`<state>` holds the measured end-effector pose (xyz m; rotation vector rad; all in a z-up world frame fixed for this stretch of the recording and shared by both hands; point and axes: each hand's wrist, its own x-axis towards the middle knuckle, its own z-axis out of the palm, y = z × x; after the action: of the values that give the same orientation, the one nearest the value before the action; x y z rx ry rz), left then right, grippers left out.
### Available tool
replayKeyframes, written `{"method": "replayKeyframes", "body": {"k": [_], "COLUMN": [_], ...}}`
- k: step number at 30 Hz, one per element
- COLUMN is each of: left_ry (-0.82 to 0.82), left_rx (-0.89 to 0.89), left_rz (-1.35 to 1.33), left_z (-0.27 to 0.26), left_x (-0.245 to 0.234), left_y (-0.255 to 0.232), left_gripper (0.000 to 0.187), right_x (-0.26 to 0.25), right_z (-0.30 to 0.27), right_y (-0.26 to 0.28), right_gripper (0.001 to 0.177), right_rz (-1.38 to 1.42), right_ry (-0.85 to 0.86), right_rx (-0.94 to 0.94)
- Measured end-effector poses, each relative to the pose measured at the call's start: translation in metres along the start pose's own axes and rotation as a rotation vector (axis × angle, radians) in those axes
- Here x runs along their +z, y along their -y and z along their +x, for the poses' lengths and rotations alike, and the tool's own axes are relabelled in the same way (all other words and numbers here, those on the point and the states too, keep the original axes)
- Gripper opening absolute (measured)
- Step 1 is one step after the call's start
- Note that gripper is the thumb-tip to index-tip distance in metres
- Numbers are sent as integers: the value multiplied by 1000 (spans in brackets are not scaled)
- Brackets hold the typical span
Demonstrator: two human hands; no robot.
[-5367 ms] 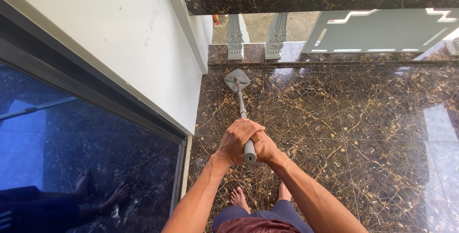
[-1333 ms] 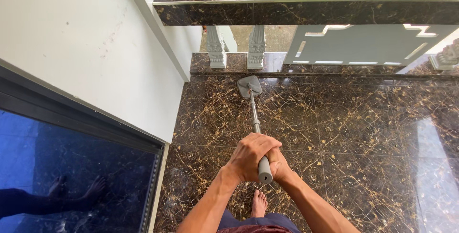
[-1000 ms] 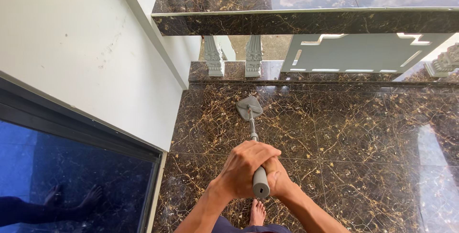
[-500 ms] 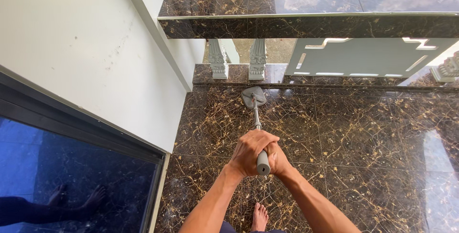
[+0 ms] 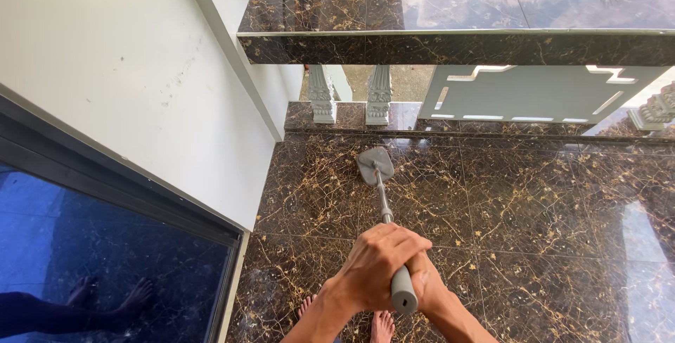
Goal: The person assembles a mop by hand and then cleans the tiled floor of a balcony.
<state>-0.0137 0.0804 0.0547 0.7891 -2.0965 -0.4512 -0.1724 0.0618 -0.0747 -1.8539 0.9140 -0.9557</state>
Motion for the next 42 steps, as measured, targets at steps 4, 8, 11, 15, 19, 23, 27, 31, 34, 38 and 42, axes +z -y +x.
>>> {"method": "replayKeyframes", "body": {"k": [4, 8, 11, 15, 19, 23, 27, 31, 34, 38, 42], "left_ry": [10, -57, -120, -165, -145, -5, 56, 43, -81, -215, -214], "left_rx": [-30, 55, 133, 177, 147, 72, 81, 71, 53, 68, 94], "left_rz": [-22, 9, 51, 93, 115, 111, 102, 62, 42, 90, 142], "left_z": [5, -1, -4, -7, -12, -33, -60, -66, -60, -38, -15], "left_x": [-13, 6, 26, 43, 54, 72, 80, 85, 87, 80, 67], "left_y": [-23, -13, 5, 29, 54, 75, 70, 57, 47, 44, 52], "left_gripper": [39, 29, 19, 11, 17, 20, 28, 36, 36, 34, 32], "right_x": [-13, -2, 8, 4, 2, 16, 29, 22, 3, -14, -27], "right_z": [-11, -8, -13, -4, 7, -1, -31, -43, -40, -2, 17], "right_y": [46, 35, 6, -31, -61, -99, -105, -91, -67, -40, -36], "right_gripper": [48, 41, 30, 21, 25, 19, 22, 28, 25, 16, 27], "right_rz": [-23, -45, 101, 26, 119, 87, 93, 75, 9, 14, -36], "right_ry": [-40, -71, -126, -58, 1, 112, 32, 70, 112, 177, 132], "right_rx": [-135, -194, -113, -230, -188, 63, -61, 79, -16, -65, -120]}}
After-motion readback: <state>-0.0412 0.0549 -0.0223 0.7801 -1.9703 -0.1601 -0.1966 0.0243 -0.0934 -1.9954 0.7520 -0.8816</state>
